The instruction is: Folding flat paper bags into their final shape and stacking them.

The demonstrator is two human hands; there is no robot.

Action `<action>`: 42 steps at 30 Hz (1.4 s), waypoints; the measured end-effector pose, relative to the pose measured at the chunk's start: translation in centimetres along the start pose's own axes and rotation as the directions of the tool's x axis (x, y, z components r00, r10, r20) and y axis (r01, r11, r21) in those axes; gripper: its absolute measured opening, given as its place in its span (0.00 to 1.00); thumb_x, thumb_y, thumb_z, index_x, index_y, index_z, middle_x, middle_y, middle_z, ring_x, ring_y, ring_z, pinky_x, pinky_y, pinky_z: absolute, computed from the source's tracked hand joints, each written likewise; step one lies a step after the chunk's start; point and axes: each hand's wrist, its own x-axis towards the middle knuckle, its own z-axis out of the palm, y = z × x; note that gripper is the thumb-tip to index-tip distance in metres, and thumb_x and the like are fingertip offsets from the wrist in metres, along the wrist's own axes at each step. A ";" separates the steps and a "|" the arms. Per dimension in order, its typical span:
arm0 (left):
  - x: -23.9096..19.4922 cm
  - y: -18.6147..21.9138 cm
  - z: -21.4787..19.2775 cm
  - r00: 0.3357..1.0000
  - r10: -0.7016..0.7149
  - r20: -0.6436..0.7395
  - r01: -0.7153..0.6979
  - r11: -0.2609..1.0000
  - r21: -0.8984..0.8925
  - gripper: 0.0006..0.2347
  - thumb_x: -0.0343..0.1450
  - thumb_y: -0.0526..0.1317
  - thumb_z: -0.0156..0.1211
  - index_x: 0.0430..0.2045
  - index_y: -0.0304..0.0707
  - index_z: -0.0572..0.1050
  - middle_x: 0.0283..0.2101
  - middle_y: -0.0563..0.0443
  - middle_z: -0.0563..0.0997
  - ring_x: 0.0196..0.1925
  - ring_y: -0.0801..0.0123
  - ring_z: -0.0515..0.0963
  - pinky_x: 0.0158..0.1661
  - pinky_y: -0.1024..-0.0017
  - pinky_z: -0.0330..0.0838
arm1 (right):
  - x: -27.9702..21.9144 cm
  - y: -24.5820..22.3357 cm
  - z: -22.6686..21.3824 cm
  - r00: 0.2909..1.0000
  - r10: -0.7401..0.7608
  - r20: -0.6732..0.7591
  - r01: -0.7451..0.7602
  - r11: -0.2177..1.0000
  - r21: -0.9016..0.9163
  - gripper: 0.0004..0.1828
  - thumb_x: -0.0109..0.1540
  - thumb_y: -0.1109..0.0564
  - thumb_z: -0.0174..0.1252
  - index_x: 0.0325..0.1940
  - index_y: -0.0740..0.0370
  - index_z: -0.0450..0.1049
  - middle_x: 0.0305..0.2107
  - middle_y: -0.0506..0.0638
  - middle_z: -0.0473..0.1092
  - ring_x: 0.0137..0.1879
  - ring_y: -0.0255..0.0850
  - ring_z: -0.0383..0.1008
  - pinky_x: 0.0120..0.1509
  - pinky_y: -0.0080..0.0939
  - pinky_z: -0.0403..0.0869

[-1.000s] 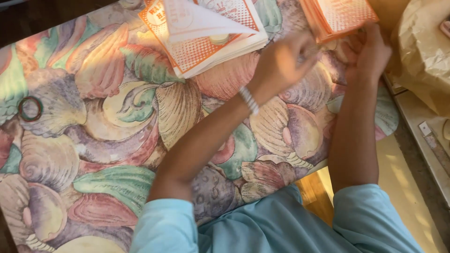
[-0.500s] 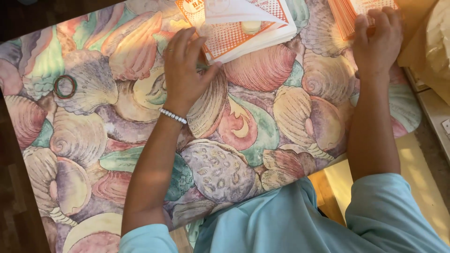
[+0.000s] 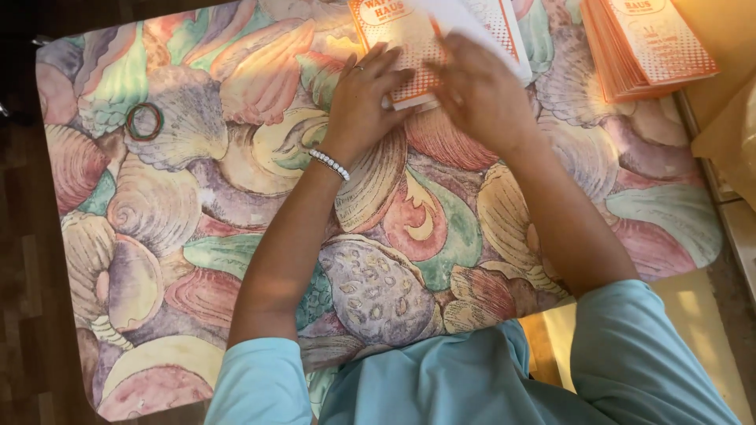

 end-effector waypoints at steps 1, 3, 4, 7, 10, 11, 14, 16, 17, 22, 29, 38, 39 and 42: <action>0.0 0.0 -0.2 0.999 -0.004 0.036 0.005 1.000 -0.029 0.20 0.68 0.46 0.74 0.55 0.50 0.79 0.68 0.42 0.68 0.72 0.48 0.61 0.68 0.40 0.48 | 0.7 0.9 0.5 0.995 0.095 0.028 -0.094 0.995 -0.034 0.17 0.73 0.53 0.62 0.63 0.64 0.77 0.65 0.69 0.66 0.70 0.63 0.66 0.72 0.65 0.68; -0.2 -0.3 -0.2 0.999 -0.023 0.027 0.026 0.993 -0.112 0.17 0.72 0.52 0.63 0.53 0.50 0.81 0.68 0.40 0.68 0.73 0.48 0.59 0.69 0.39 0.46 | 0.4 3.0 0.8 0.991 0.129 0.043 -0.128 0.992 -0.021 0.17 0.73 0.52 0.63 0.62 0.64 0.79 0.60 0.65 0.71 0.62 0.59 0.73 0.60 0.61 0.74; -0.3 -0.3 -0.1 0.999 -0.033 0.025 0.038 0.978 -0.204 0.19 0.75 0.58 0.52 0.50 0.51 0.82 0.68 0.39 0.67 0.74 0.47 0.57 0.69 0.39 0.44 | 0.0 4.0 0.9 0.983 0.173 0.061 -0.173 0.985 -0.015 0.17 0.72 0.51 0.65 0.61 0.63 0.81 0.54 0.62 0.77 0.53 0.55 0.80 0.49 0.56 0.80; 0.0 -0.6 0.1 0.991 -0.131 -0.018 0.117 0.933 -0.340 0.20 0.76 0.54 0.53 0.18 0.46 0.80 0.64 0.41 0.73 0.73 0.50 0.63 0.70 0.42 0.48 | -1.3 5.4 1.4 0.981 0.194 -0.027 -0.194 0.981 -0.003 0.22 0.70 0.55 0.71 0.65 0.68 0.77 0.62 0.66 0.68 0.64 0.63 0.68 0.57 0.64 0.74; 0.2 -0.6 0.2 0.986 -0.154 -0.066 0.120 0.923 -0.365 0.16 0.75 0.51 0.57 0.24 0.43 0.85 0.60 0.44 0.78 0.70 0.52 0.67 0.67 0.43 0.56 | 0.0 2.7 -0.4 0.995 0.020 -0.094 -0.012 0.996 0.089 0.25 0.70 0.47 0.73 0.60 0.71 0.81 0.61 0.65 0.70 0.68 0.60 0.67 0.70 0.64 0.68; 0.2 -0.5 0.5 0.985 -0.158 -0.063 0.125 0.923 -0.364 0.16 0.75 0.51 0.57 0.24 0.43 0.85 0.60 0.44 0.78 0.70 0.52 0.67 0.67 0.43 0.56 | 0.2 2.3 0.3 0.996 0.021 -0.092 -0.012 0.996 0.094 0.25 0.70 0.47 0.73 0.60 0.71 0.81 0.61 0.65 0.70 0.68 0.60 0.67 0.70 0.64 0.68; 0.1 -0.5 0.8 0.973 -0.161 -0.165 0.083 0.911 -0.404 0.10 0.74 0.46 0.62 0.34 0.42 0.86 0.54 0.49 0.82 0.66 0.51 0.71 0.62 0.49 0.68 | 0.4 1.6 2.9 0.999 -0.028 0.025 0.027 0.998 0.048 0.14 0.69 0.49 0.70 0.53 0.59 0.84 0.62 0.56 0.74 0.72 0.58 0.65 0.78 0.65 0.61; 0.0 -0.6 0.8 0.964 -0.161 -0.212 0.057 0.903 -0.427 0.09 0.73 0.45 0.64 0.33 0.39 0.85 0.54 0.48 0.82 0.67 0.50 0.69 0.63 0.49 0.66 | 0.0 2.3 5.3 0.986 -0.001 -0.165 0.030 0.984 0.173 0.06 0.70 0.60 0.71 0.42 0.65 0.84 0.43 0.49 0.79 0.65 0.57 0.71 0.67 0.59 0.68; 0.0 -0.7 0.9 0.964 -0.162 -0.212 0.059 0.903 -0.426 0.09 0.73 0.45 0.64 0.33 0.39 0.85 0.54 0.48 0.82 0.67 0.50 0.69 0.63 0.49 0.66 | -0.1 2.1 5.4 0.986 -0.002 -0.166 0.031 0.984 0.175 0.06 0.70 0.60 0.71 0.42 0.65 0.84 0.43 0.49 0.79 0.65 0.57 0.71 0.67 0.59 0.68; -0.1 -1.2 1.3 0.947 -0.162 -0.277 0.038 0.913 -0.406 0.05 0.70 0.40 0.70 0.32 0.40 0.85 0.48 0.52 0.84 0.62 0.54 0.73 0.57 0.54 0.73 | -0.3 2.1 6.4 0.949 0.303 -0.083 -0.240 0.869 0.432 0.09 0.65 0.58 0.78 0.37 0.60 0.83 0.33 0.48 0.79 0.60 0.53 0.78 0.59 0.50 0.76; -0.7 -0.1 -1.2 0.893 -0.094 -0.440 -0.039 0.958 -0.284 0.18 0.65 0.56 0.73 0.27 0.46 0.72 0.33 0.58 0.72 0.37 0.69 0.72 0.38 0.73 0.67 | 0.0 1.3 5.9 0.890 0.452 -0.068 -0.331 0.740 0.585 0.07 0.72 0.65 0.70 0.41 0.64 0.79 0.28 0.47 0.75 0.29 0.31 0.65 0.32 0.33 0.66; -0.8 0.0 -0.5 0.963 0.075 -0.257 -0.108 0.987 -0.117 0.07 0.71 0.44 0.69 0.27 0.43 0.84 0.32 0.61 0.77 0.36 0.68 0.71 0.31 0.69 0.66 | -0.3 1.4 4.4 0.984 0.144 -0.103 -0.066 0.838 0.542 0.17 0.63 0.69 0.66 0.57 0.66 0.82 0.44 0.60 0.77 0.55 0.53 0.76 0.59 0.52 0.74; -0.8 0.1 -0.5 0.968 0.053 -0.246 -0.092 0.985 -0.147 0.08 0.72 0.44 0.68 0.26 0.42 0.82 0.32 0.61 0.76 0.36 0.67 0.70 0.32 0.69 0.67 | -0.1 1.3 4.2 0.992 0.074 -0.100 -0.019 0.884 0.467 0.11 0.67 0.66 0.67 0.54 0.68 0.83 0.43 0.59 0.75 0.52 0.53 0.75 0.59 0.53 0.73; -0.4 0.3 -0.6 0.978 -0.015 -0.208 -0.035 0.971 -0.235 0.07 0.72 0.42 0.67 0.26 0.41 0.83 0.32 0.60 0.78 0.37 0.66 0.71 0.35 0.67 0.66 | 0.0 1.3 4.7 0.997 0.040 -0.071 -0.008 0.916 0.401 0.08 0.72 0.60 0.67 0.51 0.68 0.85 0.37 0.55 0.71 0.50 0.53 0.73 0.57 0.52 0.71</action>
